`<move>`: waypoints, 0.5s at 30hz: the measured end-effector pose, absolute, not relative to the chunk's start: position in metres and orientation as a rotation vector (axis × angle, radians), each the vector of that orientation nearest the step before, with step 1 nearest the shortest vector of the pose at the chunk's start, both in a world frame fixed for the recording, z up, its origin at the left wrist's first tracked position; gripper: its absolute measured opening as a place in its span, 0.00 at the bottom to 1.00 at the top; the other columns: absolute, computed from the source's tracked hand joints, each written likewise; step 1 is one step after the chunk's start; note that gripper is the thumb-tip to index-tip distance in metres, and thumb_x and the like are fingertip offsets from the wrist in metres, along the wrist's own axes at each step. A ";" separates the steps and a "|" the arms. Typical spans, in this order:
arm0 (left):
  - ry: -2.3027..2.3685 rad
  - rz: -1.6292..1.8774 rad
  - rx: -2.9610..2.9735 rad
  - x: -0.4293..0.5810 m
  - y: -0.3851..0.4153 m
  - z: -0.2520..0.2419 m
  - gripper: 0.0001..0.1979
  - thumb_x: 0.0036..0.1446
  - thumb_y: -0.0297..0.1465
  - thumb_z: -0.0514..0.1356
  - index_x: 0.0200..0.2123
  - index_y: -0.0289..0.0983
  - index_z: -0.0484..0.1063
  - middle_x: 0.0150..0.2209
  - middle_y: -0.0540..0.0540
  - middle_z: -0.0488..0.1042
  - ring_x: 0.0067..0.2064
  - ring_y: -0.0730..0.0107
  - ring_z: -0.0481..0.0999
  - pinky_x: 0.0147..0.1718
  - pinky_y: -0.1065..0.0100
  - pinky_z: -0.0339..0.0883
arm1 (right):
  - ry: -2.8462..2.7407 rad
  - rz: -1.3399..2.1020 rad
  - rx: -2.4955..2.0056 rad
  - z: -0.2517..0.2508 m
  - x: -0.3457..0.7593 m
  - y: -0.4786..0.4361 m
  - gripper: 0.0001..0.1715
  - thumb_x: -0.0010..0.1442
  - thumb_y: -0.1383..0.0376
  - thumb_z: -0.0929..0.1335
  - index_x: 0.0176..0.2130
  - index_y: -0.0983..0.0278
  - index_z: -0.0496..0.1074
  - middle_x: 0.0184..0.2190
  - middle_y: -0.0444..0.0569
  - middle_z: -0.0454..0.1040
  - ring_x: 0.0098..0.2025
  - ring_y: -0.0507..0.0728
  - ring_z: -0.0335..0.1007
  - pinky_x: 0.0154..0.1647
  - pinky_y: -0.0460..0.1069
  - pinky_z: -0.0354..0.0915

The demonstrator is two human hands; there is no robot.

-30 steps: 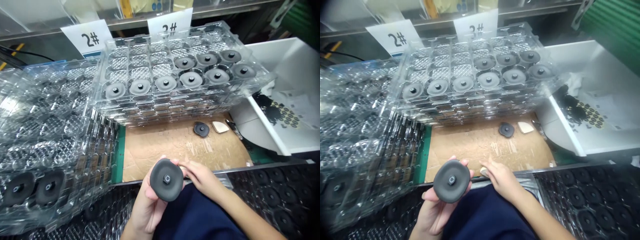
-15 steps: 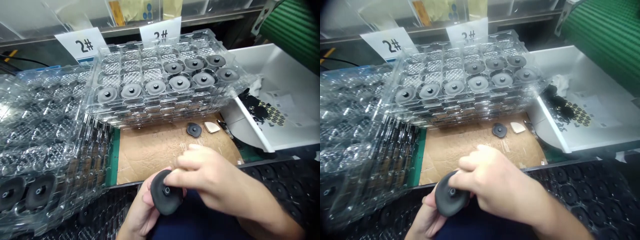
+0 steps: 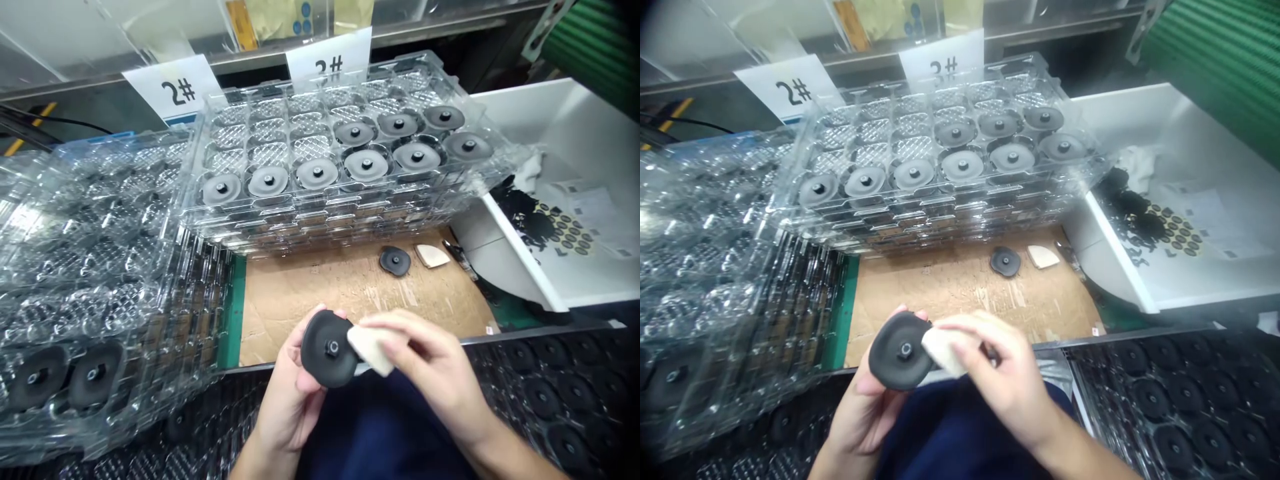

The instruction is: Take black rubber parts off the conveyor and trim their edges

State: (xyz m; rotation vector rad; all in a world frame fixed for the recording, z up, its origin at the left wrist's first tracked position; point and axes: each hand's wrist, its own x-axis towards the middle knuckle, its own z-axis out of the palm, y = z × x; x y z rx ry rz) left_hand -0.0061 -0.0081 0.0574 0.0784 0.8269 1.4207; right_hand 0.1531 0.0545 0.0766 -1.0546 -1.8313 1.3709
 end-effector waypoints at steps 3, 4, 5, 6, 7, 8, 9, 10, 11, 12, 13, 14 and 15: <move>0.859 1.413 0.077 -0.002 -0.009 0.054 0.31 0.35 0.35 0.70 0.47 0.42 0.70 0.47 0.43 0.74 0.45 0.60 0.75 0.43 0.68 0.68 | -1.773 1.186 -1.227 0.078 0.153 0.060 0.13 0.61 0.67 0.64 0.45 0.55 0.70 0.43 0.41 0.72 0.45 0.52 0.67 0.41 0.43 0.63; 0.876 1.409 0.064 -0.002 -0.010 0.053 0.29 0.38 0.33 0.69 0.47 0.42 0.70 0.47 0.44 0.74 0.45 0.61 0.74 0.43 0.68 0.68 | -1.812 1.111 -1.201 0.081 0.150 0.060 0.14 0.61 0.68 0.64 0.47 0.56 0.69 0.44 0.42 0.72 0.45 0.52 0.67 0.40 0.44 0.62; 0.892 1.404 0.045 -0.001 -0.011 0.052 0.27 0.41 0.31 0.67 0.48 0.42 0.69 0.47 0.44 0.74 0.45 0.63 0.74 0.44 0.68 0.67 | -1.877 1.044 -1.120 0.085 0.146 0.058 0.16 0.60 0.69 0.64 0.48 0.58 0.68 0.44 0.44 0.72 0.44 0.53 0.67 0.41 0.46 0.62; 0.901 1.398 0.027 -0.002 -0.012 0.051 0.25 0.44 0.30 0.66 0.48 0.43 0.69 0.47 0.45 0.75 0.45 0.65 0.74 0.45 0.69 0.66 | -1.944 0.984 -1.004 0.090 0.142 0.055 0.17 0.60 0.71 0.63 0.49 0.60 0.67 0.42 0.45 0.73 0.42 0.53 0.68 0.41 0.47 0.61; 0.901 1.394 0.012 -0.003 -0.013 0.050 0.23 0.46 0.29 0.65 0.48 0.43 0.69 0.46 0.45 0.75 0.46 0.66 0.74 0.46 0.69 0.66 | -2.011 0.941 -0.878 0.093 0.136 0.053 0.17 0.59 0.72 0.63 0.49 0.63 0.67 0.40 0.47 0.73 0.39 0.54 0.68 0.40 0.49 0.60; 0.898 1.396 0.001 -0.004 -0.014 0.049 0.23 0.46 0.28 0.65 0.48 0.43 0.69 0.46 0.46 0.75 0.46 0.66 0.74 0.47 0.68 0.65 | -2.083 0.934 -0.772 0.096 0.131 0.052 0.16 0.59 0.73 0.62 0.48 0.65 0.67 0.38 0.48 0.74 0.37 0.54 0.68 0.39 0.50 0.60; 0.899 1.405 -0.002 -0.005 -0.014 0.049 0.23 0.46 0.28 0.65 0.47 0.44 0.69 0.46 0.47 0.75 0.46 0.65 0.74 0.48 0.67 0.65 | -2.158 0.972 -0.699 0.098 0.126 0.051 0.15 0.59 0.73 0.62 0.47 0.66 0.67 0.36 0.48 0.74 0.35 0.54 0.68 0.38 0.51 0.59; 0.905 1.427 -0.001 -0.006 -0.015 0.049 0.23 0.45 0.28 0.65 0.47 0.45 0.70 0.46 0.48 0.75 0.46 0.64 0.74 0.48 0.66 0.66 | -2.230 1.043 -0.664 0.100 0.122 0.052 0.14 0.59 0.73 0.62 0.45 0.66 0.68 0.35 0.47 0.74 0.34 0.53 0.67 0.36 0.50 0.58; 0.918 1.452 0.003 -0.007 -0.015 0.049 0.24 0.43 0.27 0.66 0.47 0.45 0.70 0.46 0.49 0.75 0.46 0.64 0.74 0.48 0.66 0.66 | -2.291 1.118 -0.656 0.100 0.118 0.053 0.13 0.60 0.73 0.61 0.44 0.65 0.69 0.34 0.46 0.74 0.33 0.52 0.67 0.36 0.50 0.58; 0.936 1.466 0.006 -0.007 -0.015 0.050 0.25 0.42 0.27 0.67 0.47 0.45 0.70 0.46 0.49 0.75 0.45 0.64 0.74 0.47 0.67 0.67 | -2.339 1.169 -0.663 0.101 0.114 0.055 0.13 0.60 0.73 0.61 0.44 0.65 0.69 0.35 0.45 0.74 0.34 0.52 0.67 0.36 0.50 0.57; 0.950 1.466 0.008 -0.006 -0.015 0.050 0.25 0.42 0.28 0.67 0.47 0.45 0.70 0.45 0.49 0.76 0.45 0.64 0.75 0.47 0.67 0.67 | -2.357 1.166 -0.677 0.101 0.110 0.056 0.12 0.61 0.72 0.61 0.44 0.64 0.69 0.36 0.45 0.74 0.35 0.52 0.67 0.36 0.50 0.57; 0.948 1.438 0.008 -0.006 -0.015 0.051 0.25 0.43 0.30 0.66 0.48 0.44 0.69 0.44 0.48 0.76 0.45 0.64 0.74 0.47 0.68 0.67 | -2.340 1.097 -0.698 0.101 0.106 0.058 0.13 0.62 0.71 0.60 0.45 0.65 0.68 0.36 0.47 0.74 0.35 0.53 0.66 0.37 0.51 0.56; 0.933 1.404 0.002 -0.005 -0.015 0.053 0.24 0.45 0.32 0.65 0.48 0.43 0.69 0.44 0.47 0.77 0.46 0.64 0.74 0.46 0.69 0.67 | -2.307 0.992 -0.710 0.100 0.103 0.058 0.14 0.62 0.71 0.59 0.46 0.67 0.68 0.35 0.49 0.73 0.35 0.54 0.66 0.37 0.52 0.56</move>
